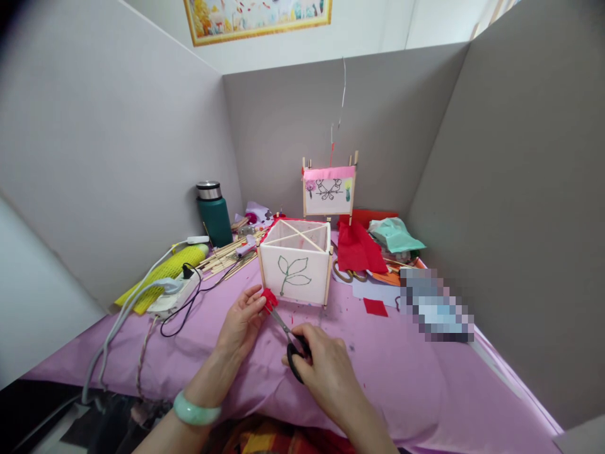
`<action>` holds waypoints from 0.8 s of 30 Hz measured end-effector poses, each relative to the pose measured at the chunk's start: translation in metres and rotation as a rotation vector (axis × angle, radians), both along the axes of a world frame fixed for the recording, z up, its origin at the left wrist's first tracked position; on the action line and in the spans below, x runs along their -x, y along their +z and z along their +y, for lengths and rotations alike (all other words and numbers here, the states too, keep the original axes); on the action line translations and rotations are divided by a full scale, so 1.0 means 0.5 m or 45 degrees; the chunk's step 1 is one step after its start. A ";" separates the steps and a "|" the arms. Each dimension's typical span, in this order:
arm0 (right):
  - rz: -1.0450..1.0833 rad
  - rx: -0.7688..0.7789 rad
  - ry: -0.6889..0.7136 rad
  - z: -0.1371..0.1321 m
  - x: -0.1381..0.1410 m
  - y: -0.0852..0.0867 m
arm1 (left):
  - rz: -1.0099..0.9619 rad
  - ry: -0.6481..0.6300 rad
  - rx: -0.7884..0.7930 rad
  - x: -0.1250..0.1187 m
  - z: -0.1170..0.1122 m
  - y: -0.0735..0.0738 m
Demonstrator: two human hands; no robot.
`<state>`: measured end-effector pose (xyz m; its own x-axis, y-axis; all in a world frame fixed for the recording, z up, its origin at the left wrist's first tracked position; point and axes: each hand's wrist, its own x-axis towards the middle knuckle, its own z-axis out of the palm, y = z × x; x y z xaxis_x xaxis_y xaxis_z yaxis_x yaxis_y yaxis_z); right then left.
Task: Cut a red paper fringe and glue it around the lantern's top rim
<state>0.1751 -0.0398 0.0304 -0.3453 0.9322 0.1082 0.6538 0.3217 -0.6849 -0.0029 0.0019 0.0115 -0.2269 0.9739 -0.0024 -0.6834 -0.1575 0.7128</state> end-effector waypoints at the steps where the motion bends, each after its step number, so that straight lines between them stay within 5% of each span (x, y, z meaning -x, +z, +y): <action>1: 0.000 -0.003 -0.006 0.001 0.001 -0.001 | 0.004 -0.001 0.002 0.000 0.000 0.000; 24: -0.005 -0.070 0.001 0.010 0.008 -0.016 | -0.058 -0.068 0.013 0.007 0.001 0.004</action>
